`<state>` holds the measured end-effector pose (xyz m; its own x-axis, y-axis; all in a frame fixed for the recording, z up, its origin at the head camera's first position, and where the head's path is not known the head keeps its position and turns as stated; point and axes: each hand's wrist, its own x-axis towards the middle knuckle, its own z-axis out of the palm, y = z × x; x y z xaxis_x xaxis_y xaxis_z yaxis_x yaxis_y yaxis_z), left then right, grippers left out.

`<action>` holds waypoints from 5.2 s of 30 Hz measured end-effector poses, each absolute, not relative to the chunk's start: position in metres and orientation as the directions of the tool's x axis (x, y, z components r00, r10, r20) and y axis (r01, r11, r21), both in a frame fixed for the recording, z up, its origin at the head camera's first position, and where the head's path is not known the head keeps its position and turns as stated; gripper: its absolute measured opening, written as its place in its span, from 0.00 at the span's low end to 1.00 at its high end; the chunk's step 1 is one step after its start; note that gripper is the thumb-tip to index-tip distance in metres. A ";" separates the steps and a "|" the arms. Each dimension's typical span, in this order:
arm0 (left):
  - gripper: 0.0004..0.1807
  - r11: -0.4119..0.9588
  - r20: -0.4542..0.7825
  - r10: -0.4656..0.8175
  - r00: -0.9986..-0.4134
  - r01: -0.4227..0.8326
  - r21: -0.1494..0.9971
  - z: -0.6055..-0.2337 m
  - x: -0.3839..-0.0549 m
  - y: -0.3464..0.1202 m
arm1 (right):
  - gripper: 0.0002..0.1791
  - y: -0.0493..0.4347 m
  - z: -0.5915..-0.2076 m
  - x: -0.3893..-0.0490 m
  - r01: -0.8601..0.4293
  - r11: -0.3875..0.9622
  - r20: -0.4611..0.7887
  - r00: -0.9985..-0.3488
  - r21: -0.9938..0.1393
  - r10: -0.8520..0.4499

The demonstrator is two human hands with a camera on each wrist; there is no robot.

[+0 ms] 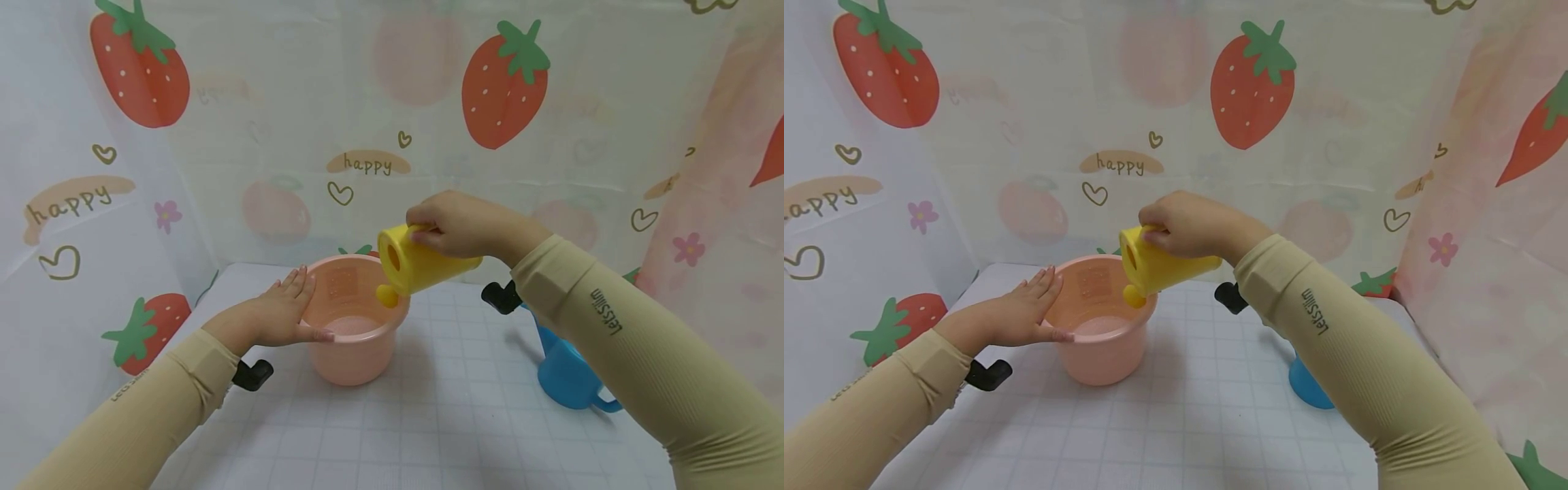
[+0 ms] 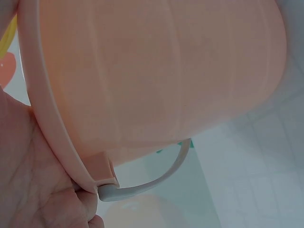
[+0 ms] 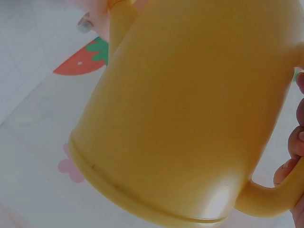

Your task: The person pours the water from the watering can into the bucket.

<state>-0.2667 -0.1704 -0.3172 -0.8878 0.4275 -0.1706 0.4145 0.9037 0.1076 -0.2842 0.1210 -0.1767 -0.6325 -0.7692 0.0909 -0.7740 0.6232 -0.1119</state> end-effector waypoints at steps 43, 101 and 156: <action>0.69 0.906 -0.191 0.423 -0.886 0.408 0.115 -0.313 -0.264 -0.170 | 0.08 0.125 -0.174 -0.281 -0.782 0.611 0.127 -0.623 -0.124 -0.772; 0.68 0.900 -0.183 0.435 -0.882 0.418 0.121 -0.318 -0.268 -0.172 | 0.15 0.206 -0.258 -0.278 -0.520 0.545 0.350 -0.851 -0.657 -0.391; 0.68 0.901 -0.186 0.430 -0.883 0.409 0.143 -0.316 -0.265 -0.172 | 0.15 0.244 -0.347 -0.236 -0.406 -0.055 0.403 -0.914 -0.912 0.052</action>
